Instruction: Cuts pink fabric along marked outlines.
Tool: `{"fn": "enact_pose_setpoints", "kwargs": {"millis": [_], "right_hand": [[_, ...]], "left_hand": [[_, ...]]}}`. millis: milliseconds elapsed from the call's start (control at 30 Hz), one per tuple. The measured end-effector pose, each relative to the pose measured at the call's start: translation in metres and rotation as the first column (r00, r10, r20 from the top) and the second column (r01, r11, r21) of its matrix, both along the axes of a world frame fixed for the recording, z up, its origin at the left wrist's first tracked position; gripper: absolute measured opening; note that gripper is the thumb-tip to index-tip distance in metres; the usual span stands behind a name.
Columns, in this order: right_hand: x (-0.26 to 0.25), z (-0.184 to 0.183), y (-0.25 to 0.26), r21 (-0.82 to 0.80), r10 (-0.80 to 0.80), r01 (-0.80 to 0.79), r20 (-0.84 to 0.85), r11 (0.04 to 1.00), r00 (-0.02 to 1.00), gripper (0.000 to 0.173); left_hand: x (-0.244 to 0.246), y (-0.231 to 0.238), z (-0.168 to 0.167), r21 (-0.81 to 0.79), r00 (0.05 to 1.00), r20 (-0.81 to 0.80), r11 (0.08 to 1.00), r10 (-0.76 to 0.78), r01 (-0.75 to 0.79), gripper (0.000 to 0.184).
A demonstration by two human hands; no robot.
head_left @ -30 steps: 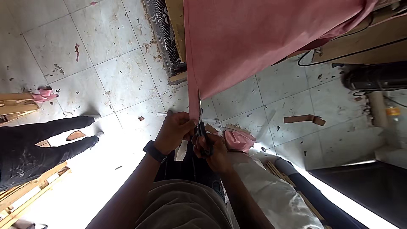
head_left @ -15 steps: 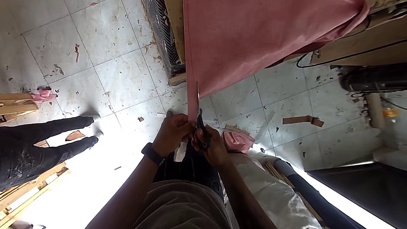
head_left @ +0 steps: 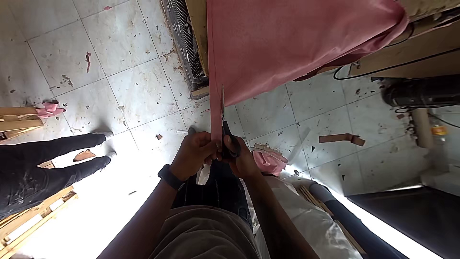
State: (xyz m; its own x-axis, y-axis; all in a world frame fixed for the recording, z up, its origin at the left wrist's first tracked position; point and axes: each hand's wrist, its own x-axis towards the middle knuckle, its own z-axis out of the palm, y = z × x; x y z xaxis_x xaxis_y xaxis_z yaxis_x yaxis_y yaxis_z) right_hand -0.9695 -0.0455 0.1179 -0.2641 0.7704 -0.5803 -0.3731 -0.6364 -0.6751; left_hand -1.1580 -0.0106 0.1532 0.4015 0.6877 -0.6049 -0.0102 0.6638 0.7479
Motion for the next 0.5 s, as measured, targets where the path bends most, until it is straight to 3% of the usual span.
{"fn": "enact_pose_setpoints", "kwargs": {"millis": [233,500], "right_hand": [[-0.002,-0.001,0.001,0.022,-0.011,0.01,0.033,1.0,0.999,0.039],[0.004,-0.004,0.01,0.057,0.037,-0.037,0.012,0.998,0.999,0.037]], "left_hand": [[-0.007,0.0,0.0,-0.008,1.0,-0.01,1.0,-0.001,0.001,0.018],[-0.011,0.001,0.0,-0.007,1.0,0.002,1.0,0.011,-0.011,0.019]]}}
